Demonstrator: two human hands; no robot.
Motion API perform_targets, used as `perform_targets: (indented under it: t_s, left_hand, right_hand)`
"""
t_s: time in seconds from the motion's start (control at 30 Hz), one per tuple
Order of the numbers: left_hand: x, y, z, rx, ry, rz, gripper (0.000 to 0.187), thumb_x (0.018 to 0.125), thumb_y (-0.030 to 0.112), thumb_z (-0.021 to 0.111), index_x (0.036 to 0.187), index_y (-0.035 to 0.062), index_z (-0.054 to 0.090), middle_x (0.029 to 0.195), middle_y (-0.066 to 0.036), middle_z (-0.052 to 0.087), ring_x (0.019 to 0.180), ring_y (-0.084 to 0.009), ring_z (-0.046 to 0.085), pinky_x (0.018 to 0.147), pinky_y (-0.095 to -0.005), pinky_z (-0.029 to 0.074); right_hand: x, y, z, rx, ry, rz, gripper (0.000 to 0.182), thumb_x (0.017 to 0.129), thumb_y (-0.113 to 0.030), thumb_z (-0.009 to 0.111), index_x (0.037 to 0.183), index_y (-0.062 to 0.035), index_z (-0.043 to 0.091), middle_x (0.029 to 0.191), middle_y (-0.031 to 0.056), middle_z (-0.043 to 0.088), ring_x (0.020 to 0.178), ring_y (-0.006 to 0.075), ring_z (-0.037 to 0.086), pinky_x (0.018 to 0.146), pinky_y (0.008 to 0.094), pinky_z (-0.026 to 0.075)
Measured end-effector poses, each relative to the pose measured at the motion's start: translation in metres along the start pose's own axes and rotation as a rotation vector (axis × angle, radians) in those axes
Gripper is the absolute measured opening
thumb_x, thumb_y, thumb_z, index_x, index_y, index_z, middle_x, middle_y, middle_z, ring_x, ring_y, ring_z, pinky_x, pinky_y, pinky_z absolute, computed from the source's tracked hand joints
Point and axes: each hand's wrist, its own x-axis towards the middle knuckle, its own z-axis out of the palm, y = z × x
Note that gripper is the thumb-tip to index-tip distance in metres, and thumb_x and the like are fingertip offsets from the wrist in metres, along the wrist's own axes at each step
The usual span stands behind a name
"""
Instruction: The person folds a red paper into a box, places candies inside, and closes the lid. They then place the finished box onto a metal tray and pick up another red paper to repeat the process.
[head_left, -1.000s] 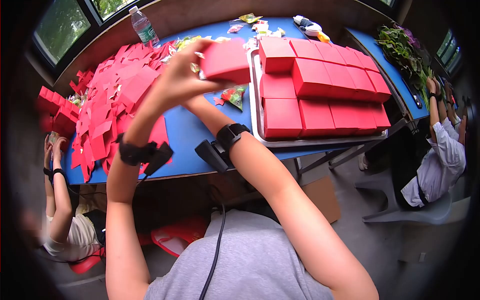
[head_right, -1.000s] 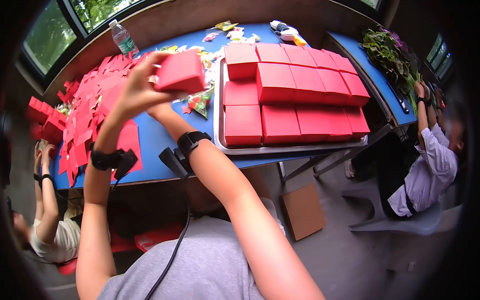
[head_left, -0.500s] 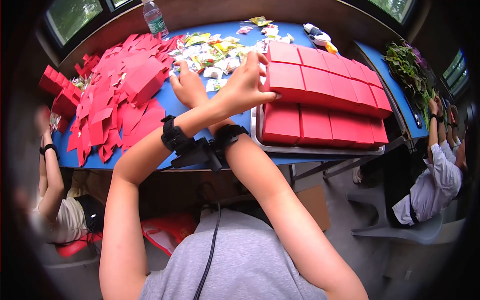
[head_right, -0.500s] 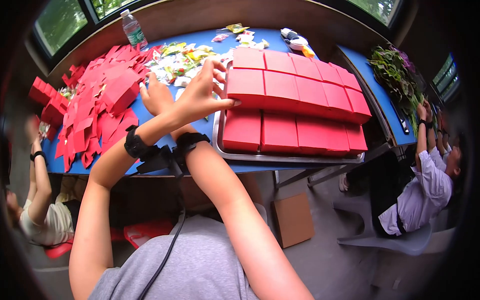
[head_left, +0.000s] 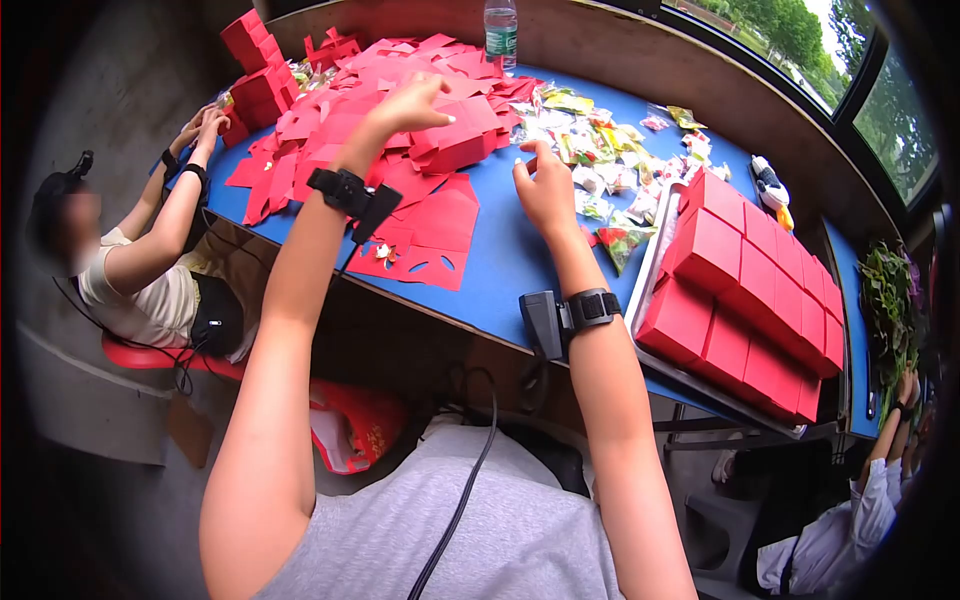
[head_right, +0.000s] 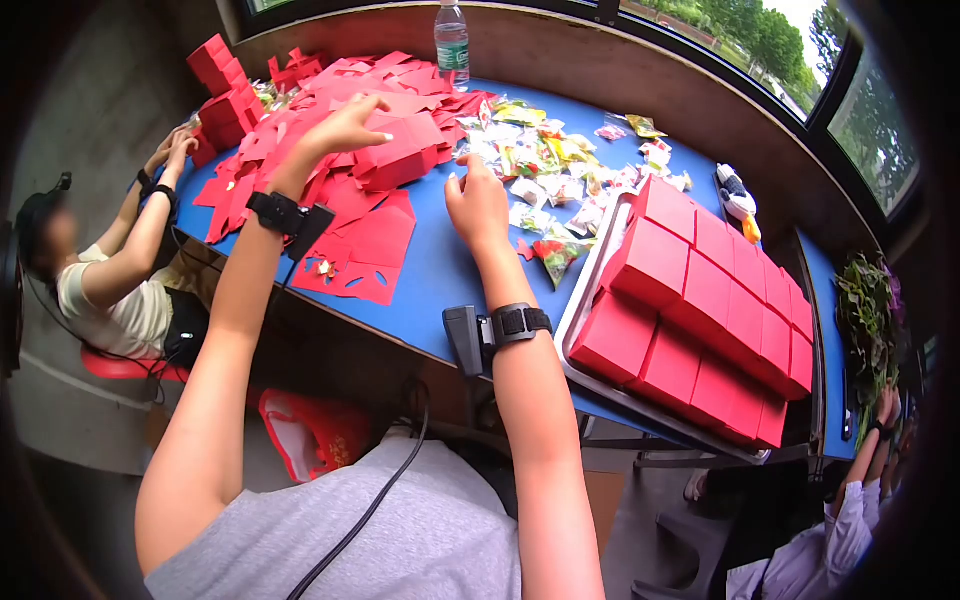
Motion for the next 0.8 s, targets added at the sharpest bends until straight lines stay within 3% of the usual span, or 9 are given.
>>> perform_targets:
  t_s: [0.17,0.27,0.37,0.43,0.5,0.63,0.7,0.77,0.8]
  left_hand:
    - [0.002,-0.057,0.036,-0.299,0.007,-0.061,0.059,0.072,0.036,0.071,0.113,-0.0015,0.051,0.112,-0.021,0.055,0.104,-0.0284,0.054,0.087,-0.0361,0.044]
    - [0.0,-0.043,0.038,-0.056,0.076,-0.073,0.048,0.075,0.034,0.069,0.106,-0.0017,0.057,0.099,-0.019,0.061,0.093,-0.0261,0.059,0.08,-0.034,0.047]
    - [0.018,-0.055,0.035,-0.481,-0.037,-0.247,0.038,0.079,0.031,0.066,0.097,-0.0024,0.061,0.084,-0.015,0.065,0.081,-0.0261,0.063,0.074,-0.0329,0.049]
    - [0.026,-0.06,0.038,-0.503,0.555,-0.114,0.034,0.082,0.029,0.063,0.093,-0.0032,0.062,0.077,-0.014,0.066,0.073,-0.0263,0.065,0.068,-0.0323,0.05]
    - [0.033,-0.07,0.034,-0.536,0.546,-0.156,0.034,0.082,0.028,0.062,0.097,-0.0029,0.061,0.086,-0.017,0.066,0.08,-0.0289,0.064,0.074,-0.0351,0.049]
    - [0.044,-0.11,0.012,-0.342,0.838,-0.309,0.038,0.082,0.031,0.061,0.098,-0.0035,0.06,0.094,-0.022,0.063,0.091,-0.035,0.061,0.083,-0.0389,0.046]
    - [0.06,-0.161,-0.004,-0.383,0.781,-0.545,0.051,0.079,0.036,0.063,0.108,-0.0049,0.051,0.105,-0.028,0.056,0.101,-0.0385,0.055,0.085,-0.0427,0.044]
    - [0.045,-0.099,-0.025,0.03,0.853,-0.843,0.065,0.077,0.039,0.064,0.118,-0.005,0.038,0.119,-0.033,0.041,0.112,-0.044,0.045,0.087,-0.0495,0.042]
    - [0.048,-0.102,-0.026,-0.052,0.773,-0.744,0.077,0.075,0.041,0.065,0.125,-0.0018,0.026,0.124,-0.035,0.029,0.116,-0.0477,0.037,0.087,-0.0541,0.04]
  right_hand:
    - [0.002,0.005,0.002,-0.017,0.051,0.002,0.026,0.077,-0.013,0.056,0.1,-0.002,0.056,0.072,0.015,0.062,0.072,0.0309,0.062,0.069,0.0404,0.047]
    - [0.0,0.003,0.0,-0.01,0.055,0.0,0.026,0.077,-0.013,0.056,0.099,-0.0016,0.056,0.073,0.0152,0.062,0.072,0.0309,0.062,0.069,0.0401,0.047]
    - [0.002,0.005,0.0,0.023,0.08,0.013,0.025,0.077,-0.013,0.056,0.098,-0.0013,0.057,0.074,0.0154,0.063,0.071,0.0305,0.062,0.067,0.0395,0.047]
    - [0.005,0.006,-0.001,0.053,0.099,0.03,0.024,0.077,-0.013,0.056,0.097,-0.0012,0.058,0.074,0.0154,0.063,0.07,0.03,0.062,0.066,0.039,0.047]
    - [0.007,0.004,0.001,0.172,0.117,0.073,0.023,0.077,-0.014,0.056,0.096,-0.001,0.058,0.074,0.0147,0.062,0.066,0.0277,0.061,0.064,0.0371,0.047]
    - [0.005,0.005,0.004,0.227,0.104,0.093,0.023,0.077,-0.014,0.056,0.096,-0.001,0.059,0.073,0.0137,0.062,0.063,0.0252,0.059,0.063,0.0355,0.047]
    - [0.006,0.008,0.004,0.208,0.096,0.096,0.024,0.077,-0.014,0.056,0.097,-0.001,0.059,0.073,0.0131,0.062,0.062,0.024,0.058,0.063,0.035,0.047]
    - [0.005,0.007,0.004,0.207,0.096,0.093,0.023,0.077,-0.014,0.056,0.096,-0.0009,0.058,0.072,0.013,0.061,0.062,0.0242,0.058,0.062,0.0352,0.047]
    - [0.005,0.005,0.004,0.203,0.089,0.089,0.022,0.077,-0.013,0.056,0.096,-0.0009,0.058,0.072,0.013,0.061,0.062,0.0244,0.058,0.062,0.0354,0.046]
